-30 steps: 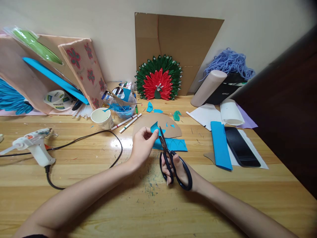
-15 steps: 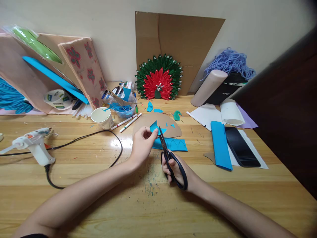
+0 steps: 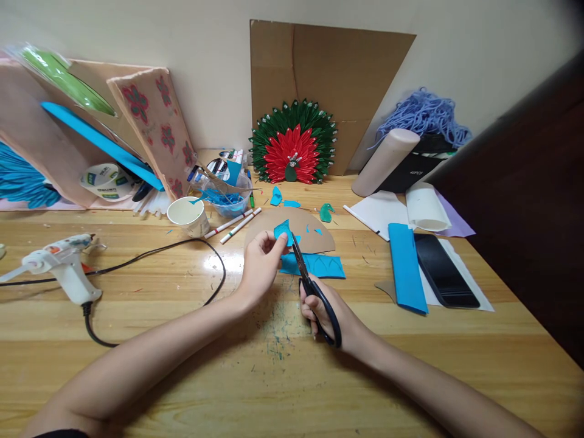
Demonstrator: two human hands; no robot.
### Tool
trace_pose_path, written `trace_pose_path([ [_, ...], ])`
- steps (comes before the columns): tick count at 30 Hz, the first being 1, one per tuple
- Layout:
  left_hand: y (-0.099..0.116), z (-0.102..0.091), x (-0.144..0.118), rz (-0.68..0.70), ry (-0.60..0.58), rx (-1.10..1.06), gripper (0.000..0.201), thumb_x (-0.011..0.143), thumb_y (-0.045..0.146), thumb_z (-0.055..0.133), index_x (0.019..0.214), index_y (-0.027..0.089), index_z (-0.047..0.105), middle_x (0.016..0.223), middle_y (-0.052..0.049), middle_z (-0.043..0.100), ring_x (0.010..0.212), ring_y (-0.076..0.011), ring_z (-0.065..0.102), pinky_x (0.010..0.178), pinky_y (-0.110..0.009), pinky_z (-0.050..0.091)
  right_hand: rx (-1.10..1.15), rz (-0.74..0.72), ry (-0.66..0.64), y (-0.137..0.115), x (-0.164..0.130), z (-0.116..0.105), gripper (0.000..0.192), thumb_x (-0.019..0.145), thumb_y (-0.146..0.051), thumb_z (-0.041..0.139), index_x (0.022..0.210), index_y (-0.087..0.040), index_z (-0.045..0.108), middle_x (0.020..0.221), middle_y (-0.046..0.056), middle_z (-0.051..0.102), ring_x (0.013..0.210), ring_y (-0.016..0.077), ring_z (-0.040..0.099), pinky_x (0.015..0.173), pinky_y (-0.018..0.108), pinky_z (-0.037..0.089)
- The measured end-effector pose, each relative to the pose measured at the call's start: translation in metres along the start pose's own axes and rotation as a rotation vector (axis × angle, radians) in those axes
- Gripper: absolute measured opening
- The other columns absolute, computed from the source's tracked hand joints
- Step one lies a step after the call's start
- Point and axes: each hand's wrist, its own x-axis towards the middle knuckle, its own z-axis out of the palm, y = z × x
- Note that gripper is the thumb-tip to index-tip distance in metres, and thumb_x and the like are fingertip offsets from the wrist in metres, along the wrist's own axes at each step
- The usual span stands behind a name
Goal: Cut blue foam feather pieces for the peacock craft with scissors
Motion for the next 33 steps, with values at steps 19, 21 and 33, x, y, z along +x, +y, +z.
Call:
trace_pose_path([
  [19, 0.001, 0.000, -0.002, 0.050, -0.034, 0.054, 0.024, 0.075, 0.035, 0.060, 0.066, 0.015, 0.051, 0.064, 0.001, 0.054, 0.062, -0.0103, 0.053, 0.060, -0.023, 0.042, 0.039, 0.004, -0.014, -0.004, 0.001, 0.002, 0.066, 0.064, -0.083, 0.040, 0.085, -0.020, 0.042, 0.057, -0.008, 0.034, 0.045, 0.0062, 0.035, 0.039, 0.018, 0.040],
  [21, 0.001, 0.001, -0.002, 0.044, -0.030, 0.042, 0.023, 0.075, 0.035, 0.060, 0.066, 0.015, 0.051, 0.063, 0.001, 0.054, 0.061, -0.0101, 0.053, 0.060, -0.022, 0.042, 0.039, 0.006, -0.007, 0.000, 0.001, 0.001, 0.065, 0.065, -0.082, 0.041, 0.085, -0.020, 0.042, 0.056, -0.008, 0.034, 0.044, 0.0062, 0.034, 0.038, 0.018, 0.039],
  [33, 0.002, -0.001, -0.002, -0.017, -0.049, -0.043, 0.025, 0.074, 0.040, 0.058, 0.071, 0.017, 0.048, 0.063, 0.002, 0.051, 0.059, -0.0102, 0.051, 0.050, -0.020, 0.039, -0.019, 0.012, -0.004, -0.003, 0.000, 0.000, 0.064, 0.063, -0.081, 0.044, 0.082, -0.021, 0.040, 0.055, -0.009, 0.032, 0.042, 0.0052, 0.031, 0.036, 0.018, 0.037],
])
